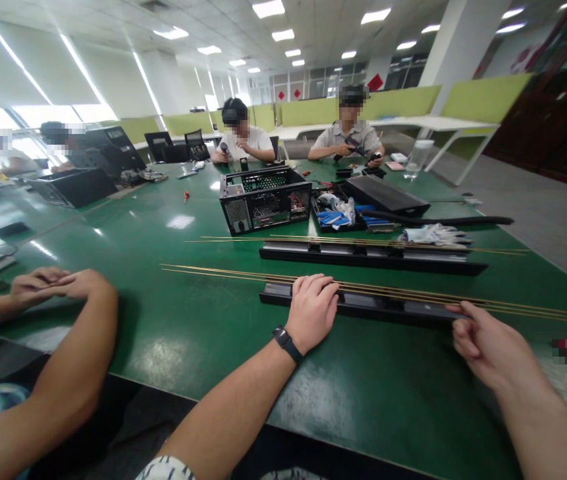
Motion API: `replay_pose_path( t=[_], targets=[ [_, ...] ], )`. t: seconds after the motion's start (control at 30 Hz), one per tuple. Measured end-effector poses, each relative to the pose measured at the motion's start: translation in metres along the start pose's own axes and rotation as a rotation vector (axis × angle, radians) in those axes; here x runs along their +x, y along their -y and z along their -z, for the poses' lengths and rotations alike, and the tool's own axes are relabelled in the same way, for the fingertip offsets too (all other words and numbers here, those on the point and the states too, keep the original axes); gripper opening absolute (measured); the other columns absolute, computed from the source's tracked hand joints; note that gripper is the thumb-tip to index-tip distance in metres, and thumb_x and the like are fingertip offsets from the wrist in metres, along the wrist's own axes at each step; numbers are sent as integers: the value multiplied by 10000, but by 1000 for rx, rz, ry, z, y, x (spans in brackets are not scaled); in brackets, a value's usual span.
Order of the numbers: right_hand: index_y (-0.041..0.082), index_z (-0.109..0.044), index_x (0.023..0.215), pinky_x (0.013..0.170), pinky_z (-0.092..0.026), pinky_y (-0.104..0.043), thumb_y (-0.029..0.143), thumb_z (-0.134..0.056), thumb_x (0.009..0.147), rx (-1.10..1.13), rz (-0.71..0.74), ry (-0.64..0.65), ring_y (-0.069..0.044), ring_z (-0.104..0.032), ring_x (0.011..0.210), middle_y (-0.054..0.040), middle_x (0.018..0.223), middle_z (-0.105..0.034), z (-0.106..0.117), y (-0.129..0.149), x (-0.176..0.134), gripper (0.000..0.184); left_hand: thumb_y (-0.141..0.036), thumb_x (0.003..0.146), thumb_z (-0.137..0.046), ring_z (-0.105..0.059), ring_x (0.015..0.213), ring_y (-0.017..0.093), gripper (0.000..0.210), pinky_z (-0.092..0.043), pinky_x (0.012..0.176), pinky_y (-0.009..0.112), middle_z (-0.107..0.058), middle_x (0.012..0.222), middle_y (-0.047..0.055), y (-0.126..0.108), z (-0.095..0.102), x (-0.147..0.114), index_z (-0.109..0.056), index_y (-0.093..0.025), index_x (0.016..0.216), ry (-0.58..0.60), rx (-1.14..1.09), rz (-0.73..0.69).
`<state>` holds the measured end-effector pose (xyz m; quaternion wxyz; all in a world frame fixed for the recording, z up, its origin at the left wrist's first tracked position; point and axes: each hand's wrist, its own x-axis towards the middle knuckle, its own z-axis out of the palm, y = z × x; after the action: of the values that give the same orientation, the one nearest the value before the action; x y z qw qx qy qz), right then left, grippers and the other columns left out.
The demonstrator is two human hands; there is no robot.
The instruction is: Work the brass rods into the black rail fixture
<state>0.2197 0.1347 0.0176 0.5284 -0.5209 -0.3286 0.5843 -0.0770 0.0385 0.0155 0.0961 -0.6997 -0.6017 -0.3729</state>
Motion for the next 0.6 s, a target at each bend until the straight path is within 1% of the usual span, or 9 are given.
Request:
replay_pose_path(
  t=[0.1,0.2,0.3,0.4,0.47,0.53,0.6],
  targets=[
    [140,-733,846,275,-209,-178,322,-743,831,-51,-13,63,-53,-308,281,-15,495,-530,1,-2,0,183,-245,999,-553,-586,1269,231,220,-408,1124,470,-705,1273,46,0,0,0,-665,-253,1189,-12,-3,4],
    [130,-746,902,280,-214,-182,377,-777,809,-102,-15,108,-57,-333,287,-34,534,-583,1,-5,1,266,-243,994,-564,-596,1261,226,204,-411,1123,471,-711,1263,47,0,1,1,-669,-251,1169,-23,-16,3],
    [132,-723,919,287,-223,-180,458,-768,816,-76,3,110,-54,-323,285,-12,522,-579,2,-6,3,345,-235,1002,-548,-605,1254,239,196,-413,1119,487,-717,1252,56,-1,3,2,-675,-245,1150,-23,-22,6],
    [146,-686,873,289,-208,-183,512,-739,822,-69,41,46,-59,-301,275,22,470,-534,2,-7,4,374,-230,1015,-529,-612,1241,238,189,-411,1113,484,-724,1234,55,-1,3,2,-680,-237,1129,-30,-17,6],
    [160,-661,826,291,-201,-194,548,-717,827,-125,99,-20,-71,-311,276,22,459,-529,2,-8,4,392,-229,1019,-525,-616,1232,238,187,-406,1112,479,-728,1223,58,0,3,2,-681,-235,1121,-36,-15,1],
    [180,-633,761,296,-200,-212,580,-686,842,-242,211,-138,-90,-337,285,25,443,-507,2,-9,2,412,-228,1016,-531,-616,1232,238,180,-401,1114,475,-728,1220,58,1,3,2,-679,-230,1120,-42,-21,-7],
    [199,-622,732,332,-268,-240,590,-611,895,-402,413,-249,-118,-388,323,25,451,-498,3,-10,-1,424,-228,1014,-538,-618,1228,240,169,-400,1112,473,-729,1212,57,2,2,2,-680,-232,1104,-45,-24,-6]
  ],
)
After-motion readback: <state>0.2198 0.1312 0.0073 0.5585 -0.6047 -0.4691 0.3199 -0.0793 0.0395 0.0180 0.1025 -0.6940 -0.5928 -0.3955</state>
